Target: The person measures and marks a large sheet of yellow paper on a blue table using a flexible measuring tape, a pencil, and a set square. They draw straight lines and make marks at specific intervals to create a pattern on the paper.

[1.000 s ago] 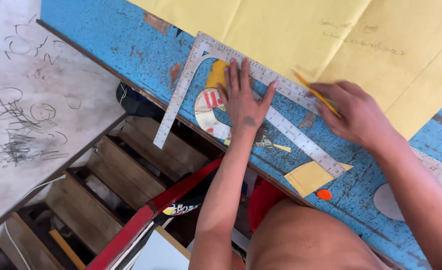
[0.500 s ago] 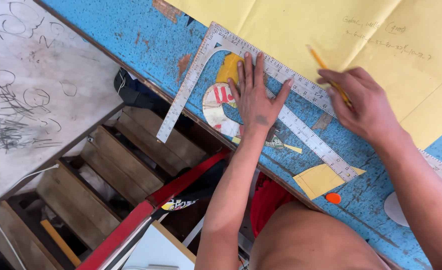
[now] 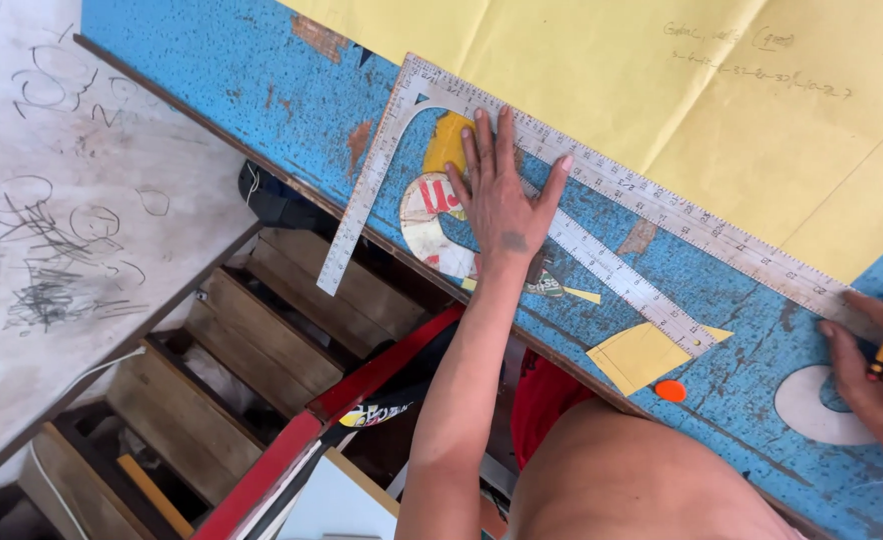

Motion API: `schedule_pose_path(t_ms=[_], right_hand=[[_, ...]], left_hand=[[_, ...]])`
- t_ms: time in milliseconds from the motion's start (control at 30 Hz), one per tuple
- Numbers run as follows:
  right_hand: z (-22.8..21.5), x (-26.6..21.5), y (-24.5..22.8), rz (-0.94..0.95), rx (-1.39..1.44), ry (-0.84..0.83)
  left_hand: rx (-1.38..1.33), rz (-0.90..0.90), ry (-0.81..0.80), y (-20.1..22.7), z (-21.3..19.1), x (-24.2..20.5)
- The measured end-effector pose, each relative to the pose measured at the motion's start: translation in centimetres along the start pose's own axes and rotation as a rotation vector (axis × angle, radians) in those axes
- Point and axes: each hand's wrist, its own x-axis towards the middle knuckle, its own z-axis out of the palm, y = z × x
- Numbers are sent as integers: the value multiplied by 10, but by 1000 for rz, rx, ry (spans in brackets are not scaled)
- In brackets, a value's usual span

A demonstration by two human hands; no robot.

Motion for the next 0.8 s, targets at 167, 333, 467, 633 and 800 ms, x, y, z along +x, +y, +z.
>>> schedule_pose_path(t_ms=[167, 333, 467, 633, 800], right_hand=[[-1, 4, 2, -43, -26, 12], [-17, 16, -32, -52, -183, 99], [-21, 26, -32, -216, -523, 146], [-21, 30, -41, -195, -476, 152], [-18, 28, -39, -180, -472, 161]], left_hand=[[0, 10, -21, 2, -1, 0], [81, 43, -50, -2, 3, 1], [96, 28, -35, -1, 3, 4], [70, 34, -9, -2, 5, 3], [51, 20, -4, -2, 3, 1]])
